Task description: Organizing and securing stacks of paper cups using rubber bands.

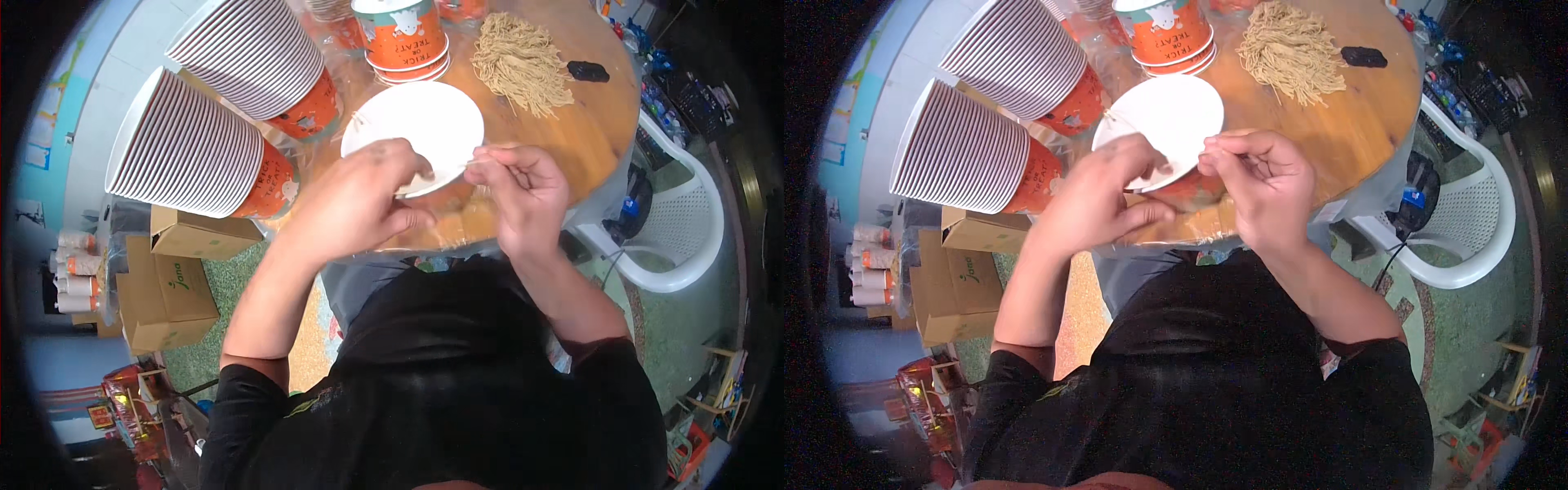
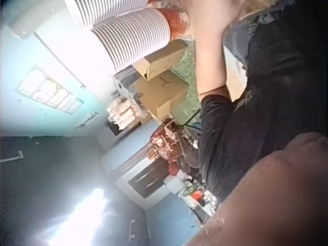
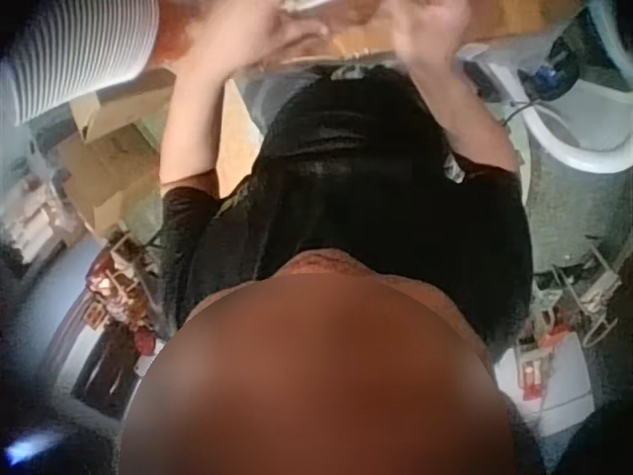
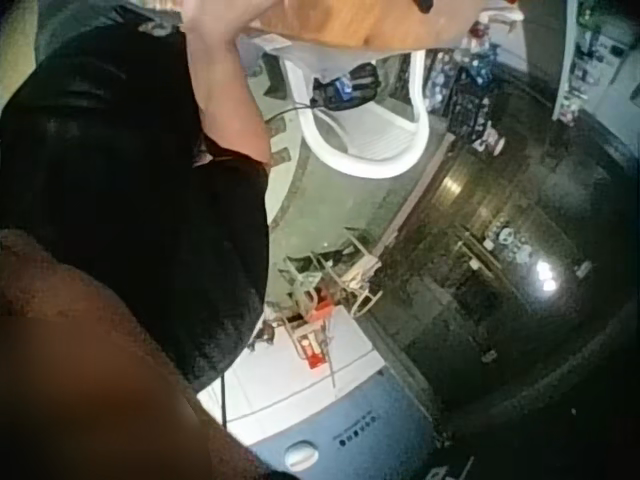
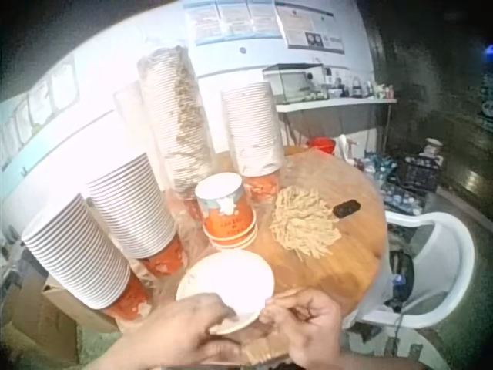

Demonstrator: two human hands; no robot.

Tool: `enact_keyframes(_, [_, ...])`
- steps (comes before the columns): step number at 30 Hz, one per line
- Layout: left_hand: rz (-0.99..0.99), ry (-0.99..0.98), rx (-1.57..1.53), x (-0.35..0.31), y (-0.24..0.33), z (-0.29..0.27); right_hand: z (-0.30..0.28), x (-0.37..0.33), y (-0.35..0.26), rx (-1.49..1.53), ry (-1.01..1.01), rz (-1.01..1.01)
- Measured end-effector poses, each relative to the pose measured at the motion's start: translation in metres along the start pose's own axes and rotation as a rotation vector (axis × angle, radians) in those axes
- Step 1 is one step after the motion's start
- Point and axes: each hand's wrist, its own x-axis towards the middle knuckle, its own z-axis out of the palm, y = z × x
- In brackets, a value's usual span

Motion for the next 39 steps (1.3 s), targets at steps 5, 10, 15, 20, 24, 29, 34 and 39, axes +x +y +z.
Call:
enact_keyframes(5, [-0.049,0.272,-0.127,-0.013,-0.009,0.006,-0.019,0.010,0.008,-0.245,-0.090,-0.273])
enact_keyframes(10, [-0.141,0.347,-1.119,-0.016,-0.004,0.018,-0.054,-0.003,0.025,-0.209,-0.205,-0.042])
enact_keyframes(15, [-0.113,0.392,-1.203,-0.017,-0.029,0.049,-0.041,-0.001,0.019,-0.050,-0.120,0.016])
enact_keyframes(20, [-0.243,0.659,-0.416,-0.021,-0.065,0.075,-0.041,0.067,-0.008,-0.373,-0.054,-0.117])
enact_keyframes(24, [-0.379,0.582,-0.288,-0.034,-0.076,0.093,-0.047,0.158,-0.031,-1.023,-0.116,-0.463])
enact_keyframes(29, [-0.396,0.469,-0.106,-0.039,-0.073,0.096,0.022,0.252,-0.039,-1.433,-0.361,-0.904])
enact_keyframes(34, [-0.362,0.439,-0.093,-0.036,-0.070,0.095,0.066,0.336,-0.017,-1.420,-0.607,-0.548])
enact_keyframes(39, [-0.400,0.442,-0.117,-0.036,-0.068,0.092,0.088,0.338,0.006,-1.763,-0.600,-0.740])
